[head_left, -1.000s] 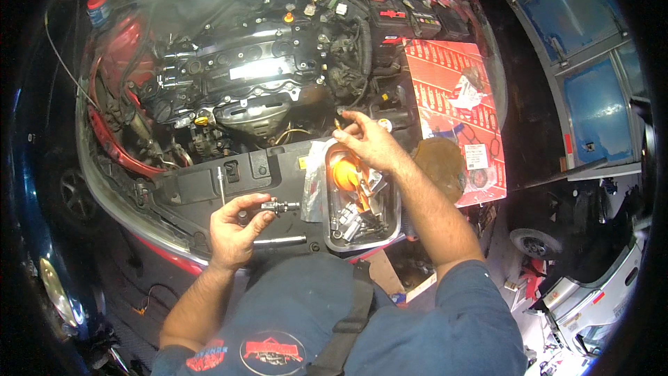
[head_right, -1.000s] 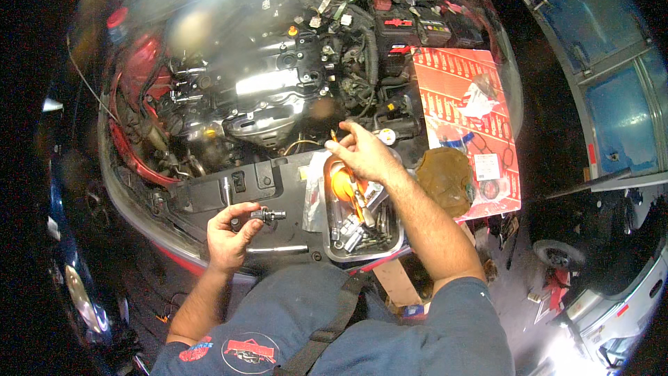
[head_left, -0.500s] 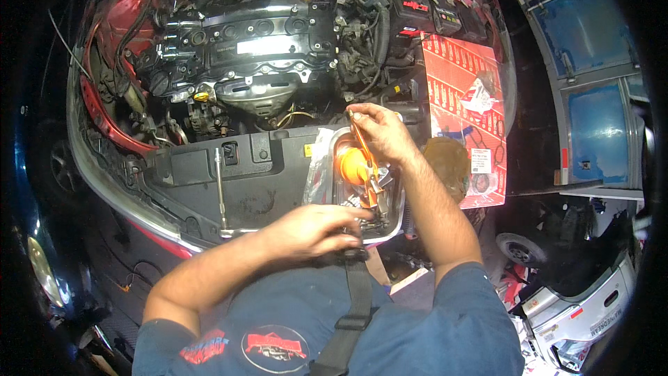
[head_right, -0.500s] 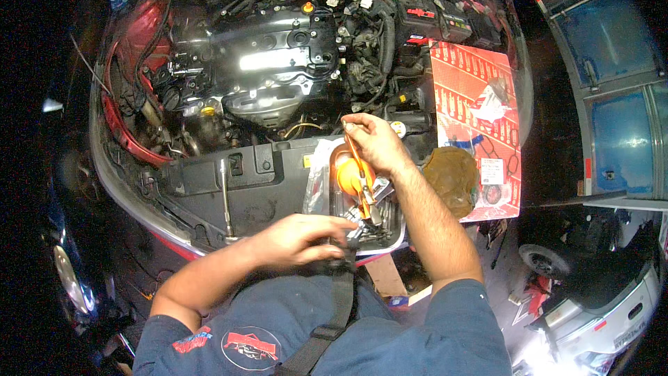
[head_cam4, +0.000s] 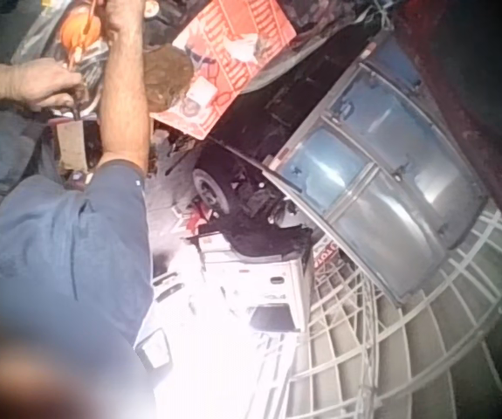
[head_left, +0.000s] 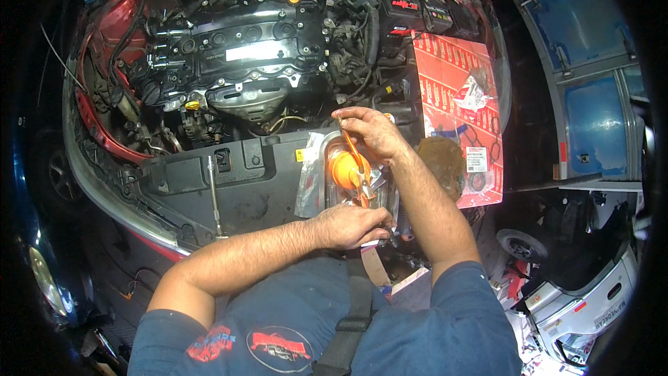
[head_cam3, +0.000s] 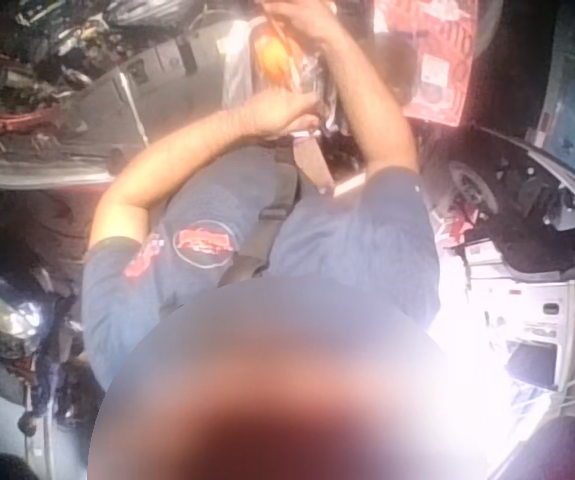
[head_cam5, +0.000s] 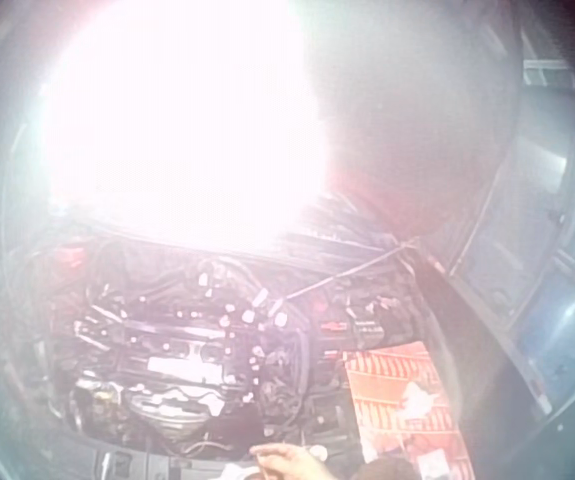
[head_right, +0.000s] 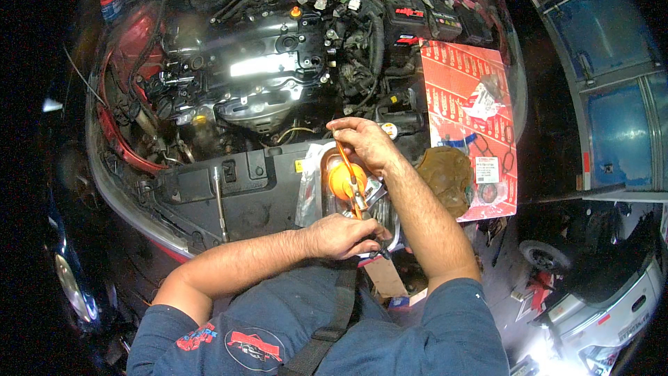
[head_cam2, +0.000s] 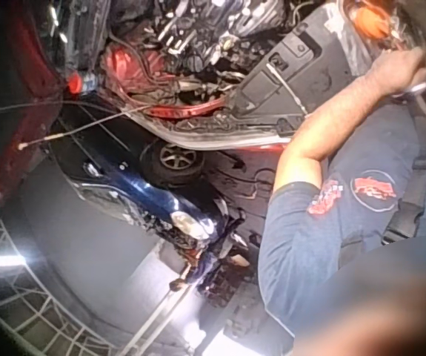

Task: The person works on a car engine with the hood open, using a ratchet to tighten bolts on the engine block. They then retrieve a small part from a box, apply lubricant with an oil can, and install the part into the engine.

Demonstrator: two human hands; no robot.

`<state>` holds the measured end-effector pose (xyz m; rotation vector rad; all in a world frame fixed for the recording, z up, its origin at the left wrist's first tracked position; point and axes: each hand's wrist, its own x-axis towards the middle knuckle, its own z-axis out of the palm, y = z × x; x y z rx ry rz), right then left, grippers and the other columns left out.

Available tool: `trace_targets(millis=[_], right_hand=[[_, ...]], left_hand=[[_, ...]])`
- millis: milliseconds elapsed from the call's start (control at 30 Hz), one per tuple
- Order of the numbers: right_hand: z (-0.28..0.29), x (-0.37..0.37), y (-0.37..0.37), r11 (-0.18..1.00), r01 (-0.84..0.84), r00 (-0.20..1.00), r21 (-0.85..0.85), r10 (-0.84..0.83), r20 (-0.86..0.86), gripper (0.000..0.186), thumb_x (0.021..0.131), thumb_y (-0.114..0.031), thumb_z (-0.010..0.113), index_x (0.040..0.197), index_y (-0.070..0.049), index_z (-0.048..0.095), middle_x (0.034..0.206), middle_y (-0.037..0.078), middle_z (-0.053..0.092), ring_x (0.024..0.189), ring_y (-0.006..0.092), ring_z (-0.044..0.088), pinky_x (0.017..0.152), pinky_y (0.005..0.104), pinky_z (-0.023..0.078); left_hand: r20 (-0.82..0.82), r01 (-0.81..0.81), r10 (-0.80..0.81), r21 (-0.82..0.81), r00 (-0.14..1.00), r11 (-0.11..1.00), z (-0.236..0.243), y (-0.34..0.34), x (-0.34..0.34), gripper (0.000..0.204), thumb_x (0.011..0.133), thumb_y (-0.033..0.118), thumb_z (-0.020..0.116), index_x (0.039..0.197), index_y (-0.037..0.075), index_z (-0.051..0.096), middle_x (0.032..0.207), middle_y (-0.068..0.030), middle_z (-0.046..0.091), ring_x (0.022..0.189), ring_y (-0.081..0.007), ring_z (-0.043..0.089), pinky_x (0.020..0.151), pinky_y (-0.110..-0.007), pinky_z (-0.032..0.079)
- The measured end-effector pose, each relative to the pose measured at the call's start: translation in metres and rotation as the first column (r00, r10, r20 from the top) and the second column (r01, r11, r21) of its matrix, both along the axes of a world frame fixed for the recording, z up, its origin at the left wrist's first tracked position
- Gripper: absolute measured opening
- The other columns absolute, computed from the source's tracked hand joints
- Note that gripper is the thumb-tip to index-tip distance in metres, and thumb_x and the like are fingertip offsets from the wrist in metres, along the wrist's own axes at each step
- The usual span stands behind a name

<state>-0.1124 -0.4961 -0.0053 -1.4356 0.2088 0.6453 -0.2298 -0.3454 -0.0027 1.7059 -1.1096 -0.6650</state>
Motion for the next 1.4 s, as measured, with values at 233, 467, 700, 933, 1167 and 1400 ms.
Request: trace_targets(millis=[233, 467, 700, 933, 1167, 1400], right_hand=[[0.002, -0.001, 0.001, 0.999, 0.009, 1.000, -0.033, -0.009, -0.004, 0.030, 0.091, -0.011, 0.061, 0.120, -0.002, 0.060, 0.087, 0.000, 0.059, 0.071, 0.0064, 0.055, 0.062, 0.0208, 0.049], [0.003, 0.000, -0.001, 0.997, -0.026, 0.999, -0.071, 0.025, -0.026, 0.032, 0.092, -0.012, 0.061, 0.122, 0.000, 0.058, 0.105, 0.004, 0.061, 0.092, 0.0106, 0.057, 0.085, 0.0267, 0.049], [0.002, 0.000, 0.000, 0.993, -0.040, 0.999, -0.109, 0.038, -0.021, 0.033, 0.093, -0.012, 0.059, 0.124, 0.000, 0.058, 0.103, 0.004, 0.060, 0.092, 0.0103, 0.056, 0.084, 0.0260, 0.049], [0.002, 0.000, -0.001, 0.994, -0.053, 0.998, -0.094, 0.051, -0.026, 0.035, 0.092, -0.012, 0.059, 0.125, 0.001, 0.057, 0.109, 0.006, 0.060, 0.095, 0.0121, 0.056, 0.087, 0.0266, 0.048], [0.000, -0.001, 0.003, 0.997, 0.022, 1.000, -0.079, -0.020, 0.023, 0.030, 0.091, -0.009, 0.058, 0.120, -0.001, 0.060, 0.083, -0.001, 0.059, 0.067, 0.0055, 0.053, 0.059, 0.0207, 0.047], [0.002, -0.002, 0.003, 0.998, 0.047, 0.999, -0.048, -0.047, 0.003, 0.030, 0.091, -0.008, 0.058, 0.119, -0.002, 0.061, 0.083, -0.002, 0.059, 0.066, 0.0048, 0.052, 0.058, 0.0196, 0.045]], left_hand=[[0.141, -0.034, 0.045, -0.079, 0.989, 0.996, -0.011, 0.000, 0.013, 0.029, 0.094, 0.030, 0.059, 0.115, 0.011, 0.055, 0.100, -0.0098, 0.067, 0.092, -0.0286, 0.068, 0.076, -0.040, 0.056], [0.279, -0.016, 0.059, -0.155, 0.958, 0.988, -0.018, -0.001, 0.017, 0.030, 0.091, 0.031, 0.062, 0.113, 0.011, 0.056, 0.097, -0.0082, 0.067, 0.085, -0.0259, 0.069, 0.070, -0.037, 0.057], [0.396, 0.007, 0.080, -0.215, 0.915, 0.977, -0.024, -0.003, 0.020, 0.031, 0.089, 0.031, 0.064, 0.112, 0.012, 0.056, 0.094, -0.0066, 0.066, 0.078, -0.0245, 0.069, 0.065, -0.035, 0.057], [0.425, 0.025, 0.076, -0.227, 0.902, 0.974, -0.028, -0.004, 0.022, 0.033, 0.088, 0.031, 0.065, 0.112, 0.010, 0.056, 0.091, -0.0059, 0.065, 0.075, -0.0226, 0.069, 0.062, -0.034, 0.057], [0.447, 0.037, 0.086, -0.260, 0.890, 0.965, -0.032, -0.005, 0.022, 0.032, 0.089, 0.031, 0.064, 0.113, 0.011, 0.055, 0.091, -0.0056, 0.064, 0.076, -0.0222, 0.068, 0.061, -0.033, 0.056], [0.440, 0.042, 0.079, -0.259, 0.895, 0.965, -0.033, -0.005, 0.022, 0.030, 0.091, 0.031, 0.062, 0.112, 0.011, 0.056, 0.091, -0.0062, 0.064, 0.077, -0.0230, 0.068, 0.062, -0.033, 0.056]])
